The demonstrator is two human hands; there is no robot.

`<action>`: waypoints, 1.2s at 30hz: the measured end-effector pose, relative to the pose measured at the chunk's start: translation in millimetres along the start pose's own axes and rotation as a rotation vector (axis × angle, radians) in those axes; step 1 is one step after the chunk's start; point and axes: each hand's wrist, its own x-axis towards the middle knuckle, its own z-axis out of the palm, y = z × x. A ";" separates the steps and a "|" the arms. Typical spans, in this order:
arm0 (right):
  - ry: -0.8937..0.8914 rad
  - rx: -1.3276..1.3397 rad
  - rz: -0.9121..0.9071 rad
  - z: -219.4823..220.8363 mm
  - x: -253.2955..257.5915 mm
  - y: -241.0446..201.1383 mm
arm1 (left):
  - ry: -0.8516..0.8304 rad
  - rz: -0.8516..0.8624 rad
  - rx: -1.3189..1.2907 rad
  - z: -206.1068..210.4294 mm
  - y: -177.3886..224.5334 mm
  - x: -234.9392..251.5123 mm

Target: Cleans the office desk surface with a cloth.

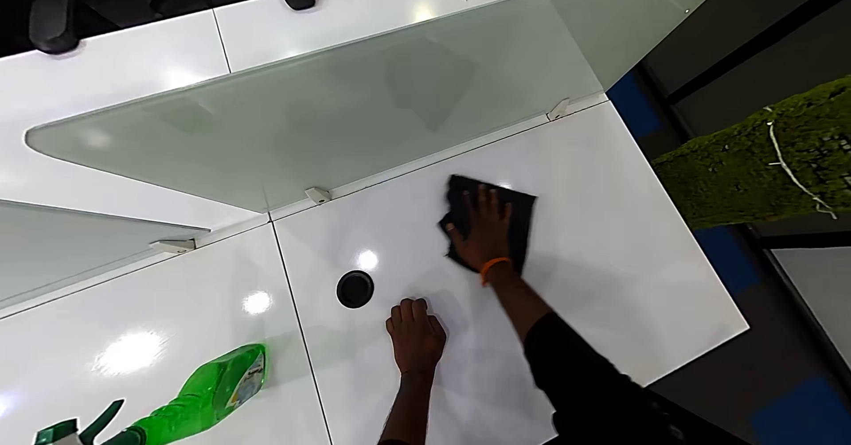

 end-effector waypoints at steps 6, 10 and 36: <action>-0.173 0.172 -0.336 8.5 -47.8 -91.6 | 0.029 0.024 0.013 -0.5 4.3 1.7; -0.150 0.205 -0.328 8.3 -35.4 -51.9 | 0.015 0.035 0.033 1.0 3.4 -2.3; 0.121 -0.010 0.633 -44.7 -219.1 284.4 | 0.035 0.002 0.045 -2.3 8.5 -4.4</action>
